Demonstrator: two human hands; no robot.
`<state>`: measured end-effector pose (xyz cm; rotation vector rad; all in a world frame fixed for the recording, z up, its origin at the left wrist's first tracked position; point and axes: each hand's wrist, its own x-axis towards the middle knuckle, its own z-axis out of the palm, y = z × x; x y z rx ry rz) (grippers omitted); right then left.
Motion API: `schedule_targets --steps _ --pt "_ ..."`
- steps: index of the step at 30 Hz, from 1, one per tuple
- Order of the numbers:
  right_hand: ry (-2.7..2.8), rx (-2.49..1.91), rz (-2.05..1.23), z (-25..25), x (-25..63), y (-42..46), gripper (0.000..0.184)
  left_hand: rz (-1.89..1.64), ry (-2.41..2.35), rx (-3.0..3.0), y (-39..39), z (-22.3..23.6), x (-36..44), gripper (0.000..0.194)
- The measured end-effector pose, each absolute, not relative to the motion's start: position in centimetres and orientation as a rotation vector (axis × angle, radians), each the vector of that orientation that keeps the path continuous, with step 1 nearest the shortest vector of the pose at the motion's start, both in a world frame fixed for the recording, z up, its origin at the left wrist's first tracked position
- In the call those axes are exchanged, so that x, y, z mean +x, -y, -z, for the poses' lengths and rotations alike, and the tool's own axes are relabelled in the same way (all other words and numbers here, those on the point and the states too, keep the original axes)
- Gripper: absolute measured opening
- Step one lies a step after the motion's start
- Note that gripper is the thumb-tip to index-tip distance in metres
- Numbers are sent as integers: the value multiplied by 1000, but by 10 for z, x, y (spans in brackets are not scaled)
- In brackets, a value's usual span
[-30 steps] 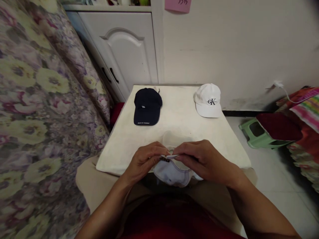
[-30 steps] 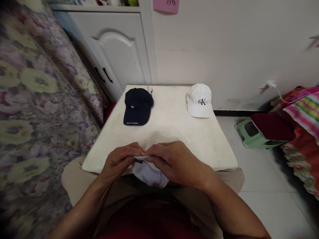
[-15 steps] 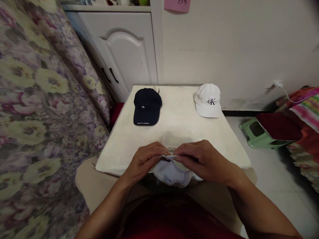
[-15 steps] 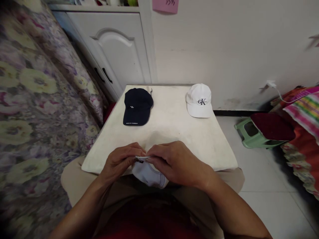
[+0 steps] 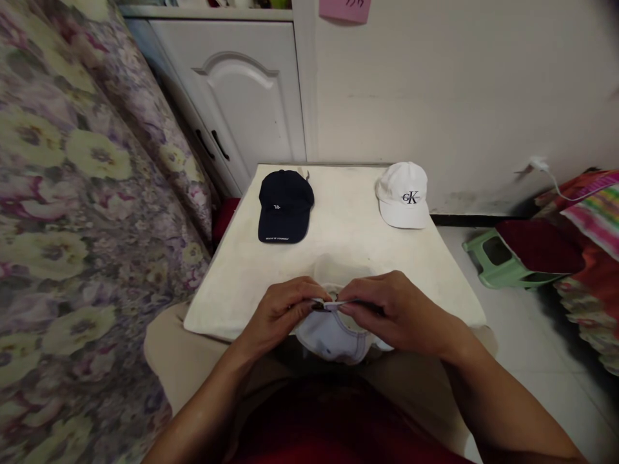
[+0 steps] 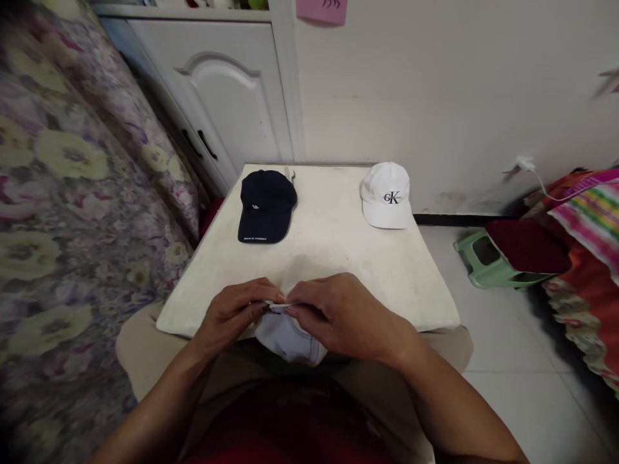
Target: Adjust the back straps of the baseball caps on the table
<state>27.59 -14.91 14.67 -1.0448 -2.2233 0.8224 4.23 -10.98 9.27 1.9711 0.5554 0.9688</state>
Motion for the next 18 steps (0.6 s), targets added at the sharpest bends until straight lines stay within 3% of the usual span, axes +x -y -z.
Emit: schedule_targets --steps 18 --pt "2277 -1122 -883 -146 278 143 19 -859 -677 2012 113 -99 48 17"
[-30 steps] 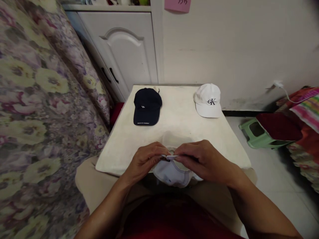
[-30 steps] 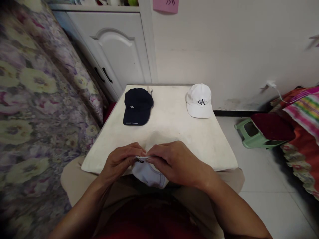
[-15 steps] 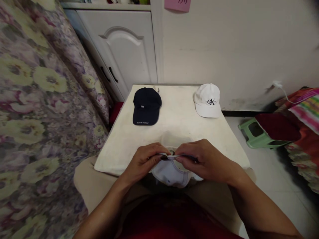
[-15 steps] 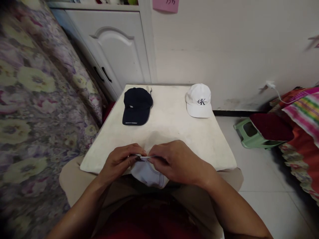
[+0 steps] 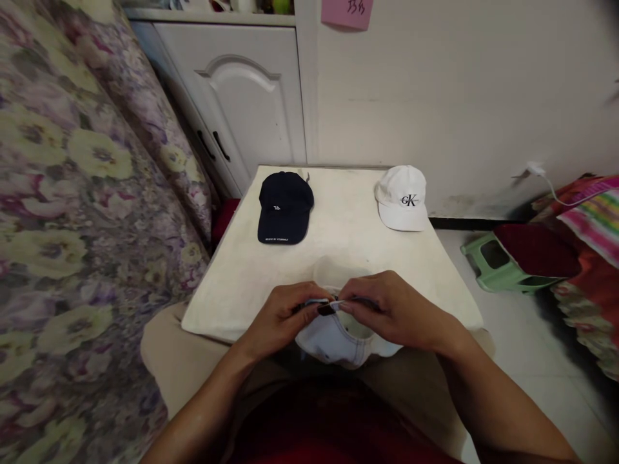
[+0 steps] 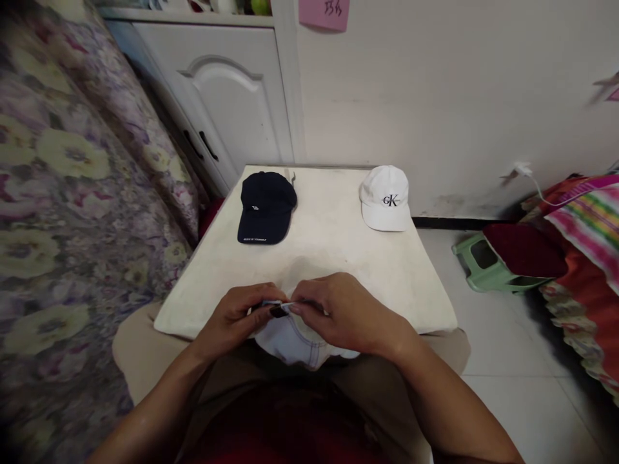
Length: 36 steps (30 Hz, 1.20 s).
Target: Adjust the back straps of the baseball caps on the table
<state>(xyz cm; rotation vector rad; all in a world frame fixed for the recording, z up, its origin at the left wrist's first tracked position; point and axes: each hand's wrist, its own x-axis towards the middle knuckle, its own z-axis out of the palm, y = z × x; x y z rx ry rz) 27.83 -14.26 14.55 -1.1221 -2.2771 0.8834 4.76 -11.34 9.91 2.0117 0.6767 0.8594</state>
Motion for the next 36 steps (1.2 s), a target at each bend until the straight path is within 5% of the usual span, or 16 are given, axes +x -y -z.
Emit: schedule_targets --steps 16,36 --pt "2208 -1078 -1145 -135 283 131 12 -747 -743 1877 113 -99 54 18" --pt "2282 -970 -1061 -128 280 119 11 -688 -820 1737 114 -93 57 19"
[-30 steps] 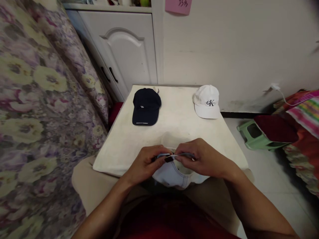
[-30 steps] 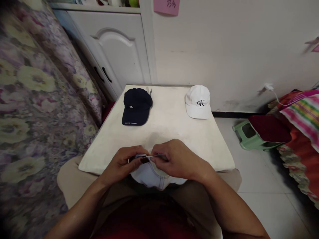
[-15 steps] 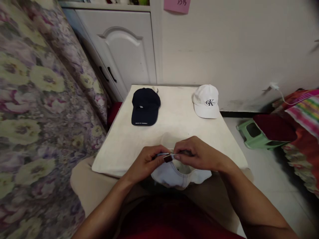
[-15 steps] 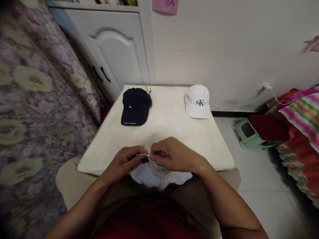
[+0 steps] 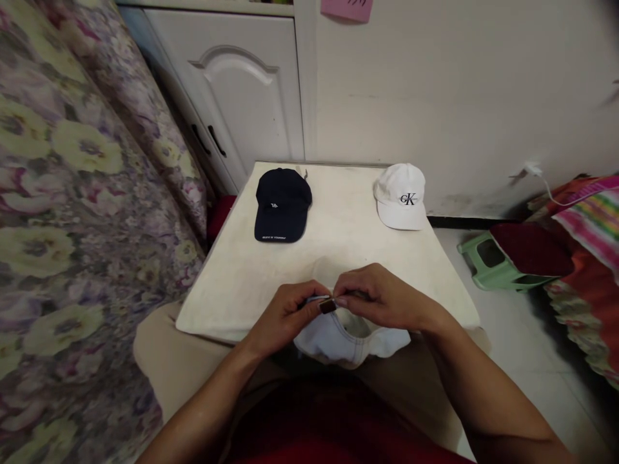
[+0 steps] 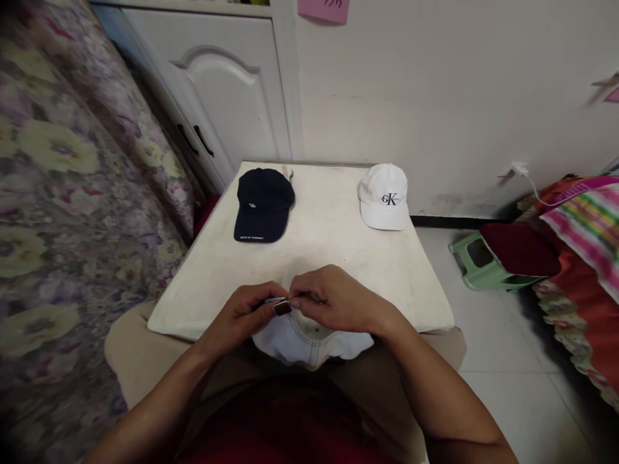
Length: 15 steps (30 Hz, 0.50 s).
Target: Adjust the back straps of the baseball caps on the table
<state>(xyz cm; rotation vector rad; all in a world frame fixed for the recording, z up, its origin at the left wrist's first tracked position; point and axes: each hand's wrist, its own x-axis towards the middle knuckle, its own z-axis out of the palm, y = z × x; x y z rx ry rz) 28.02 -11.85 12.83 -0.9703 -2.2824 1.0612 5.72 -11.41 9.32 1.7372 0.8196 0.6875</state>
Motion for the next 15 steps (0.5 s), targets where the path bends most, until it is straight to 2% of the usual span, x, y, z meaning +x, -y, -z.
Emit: schedule_targets --steps 7,11,15 --pt "2246 -1014 -1108 -123 281 118 15 -621 -859 1725 114 -95 61 25" --pt "2074 -1091 -1304 -117 282 119 16 -595 -893 1756 114 -96 63 27" --pt "1849 -1078 -1555 -112 283 119 6 -584 -900 1749 114 -94 63 27"
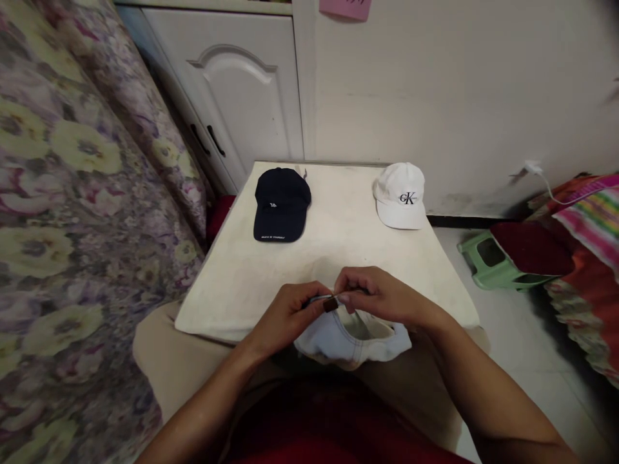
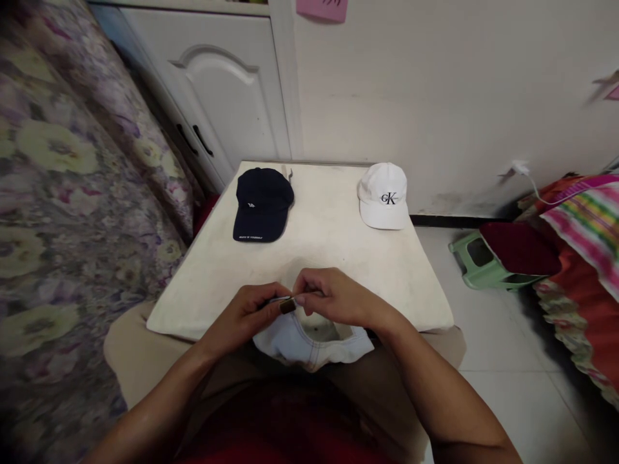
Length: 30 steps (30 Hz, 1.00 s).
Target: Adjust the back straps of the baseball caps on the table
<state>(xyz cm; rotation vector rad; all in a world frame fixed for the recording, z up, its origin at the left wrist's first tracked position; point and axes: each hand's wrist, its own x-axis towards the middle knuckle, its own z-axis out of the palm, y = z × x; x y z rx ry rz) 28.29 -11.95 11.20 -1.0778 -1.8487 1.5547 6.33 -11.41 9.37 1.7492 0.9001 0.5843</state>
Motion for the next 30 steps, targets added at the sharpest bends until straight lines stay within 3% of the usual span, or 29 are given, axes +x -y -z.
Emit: schedule_targets --steps 7,16,30 --pt "1647 -1029 -1719 -112 281 118 2 -566 -849 1674 111 -89 62 27" --pt "1664 -1003 -1703 -104 281 114 1 -570 -889 1684 112 -88 64 27" --pt "1615 -920 -1728 -96 283 109 15 -568 -877 1522 109 -89 65 24"
